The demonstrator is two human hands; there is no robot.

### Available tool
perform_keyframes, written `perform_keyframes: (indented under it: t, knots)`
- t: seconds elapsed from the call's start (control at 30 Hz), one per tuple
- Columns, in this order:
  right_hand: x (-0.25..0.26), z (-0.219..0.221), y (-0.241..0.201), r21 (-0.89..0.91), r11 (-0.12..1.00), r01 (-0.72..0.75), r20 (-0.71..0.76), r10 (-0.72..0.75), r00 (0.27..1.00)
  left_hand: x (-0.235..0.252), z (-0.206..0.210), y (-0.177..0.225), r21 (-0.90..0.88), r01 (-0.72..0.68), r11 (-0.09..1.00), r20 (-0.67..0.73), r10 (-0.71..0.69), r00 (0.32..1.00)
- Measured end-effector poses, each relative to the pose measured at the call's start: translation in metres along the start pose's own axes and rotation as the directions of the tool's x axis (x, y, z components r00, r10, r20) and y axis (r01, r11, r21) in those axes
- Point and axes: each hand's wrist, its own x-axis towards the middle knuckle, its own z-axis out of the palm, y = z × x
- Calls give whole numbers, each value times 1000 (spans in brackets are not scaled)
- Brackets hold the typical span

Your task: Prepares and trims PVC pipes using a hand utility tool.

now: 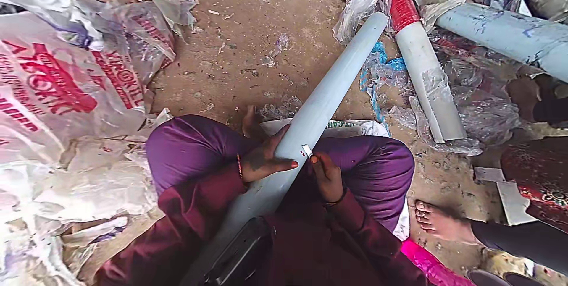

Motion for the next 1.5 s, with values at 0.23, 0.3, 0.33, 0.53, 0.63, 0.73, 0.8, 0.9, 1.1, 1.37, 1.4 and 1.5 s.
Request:
perform_keyframes:
  t: [0.23, 0.3, 0.33, 0.53, 0.63, 0.73, 0.8, 0.9, 1.1, 1.37, 1.4, 1.5]
  knots:
    - [-3, 2, 3, -124, 988, 93, 7, -93, 996, 3, -8, -1, -11, -30, 999, -46, 30, 998]
    - [0, 2, 3, -141, 984, 106, -28, -111, 993, 4, -7, 1, -28, -13, 1000, -78, 11, 997]
    - [1, 2, 3, -149, 984, 102, -52, -111, 992, 5, -7, 0, -28, -9, 1000, -78, 7, 997]
    - [2, 4, 1, -131, 987, 94, -51, -101, 994, 5, -6, -1, -35, 8, 999, -80, -11, 997]
    - [2, 3, -1, -103, 989, 104, -54, -110, 992, 5, -6, 2, -30, 29, 999, -78, -31, 996]
    - [2, 3, -2, -108, 991, 83, -59, -90, 994, 5, -5, 0, -32, 8, 999, -80, -11, 997]
    - [2, 4, -3, -109, 991, 82, -48, -87, 995, 5, -6, 1, -28, 10, 1000, -82, -12, 997]
    - [1, 3, -5, -96, 992, 87, -17, -89, 996, 5, -6, 3, -5, 18, 1000, -82, -19, 996]
    - [2, 5, -3, -135, 986, 93, -51, -101, 994, 7, -7, -4, -2, -11, 1000, -72, 10, 997]
    - [4, 7, 0, -107, 989, 106, -53, -113, 992, 7, -6, -5, -8, -22, 1000, -73, 22, 997]
    - [4, 6, -1, -94, 990, 102, -43, -106, 993, 7, -6, -6, -19, -24, 1000, -72, 22, 997]
    - [6, 5, -1, -66, 993, 94, -47, -97, 994, 8, -6, -6, -35, -32, 999, -77, 30, 997]
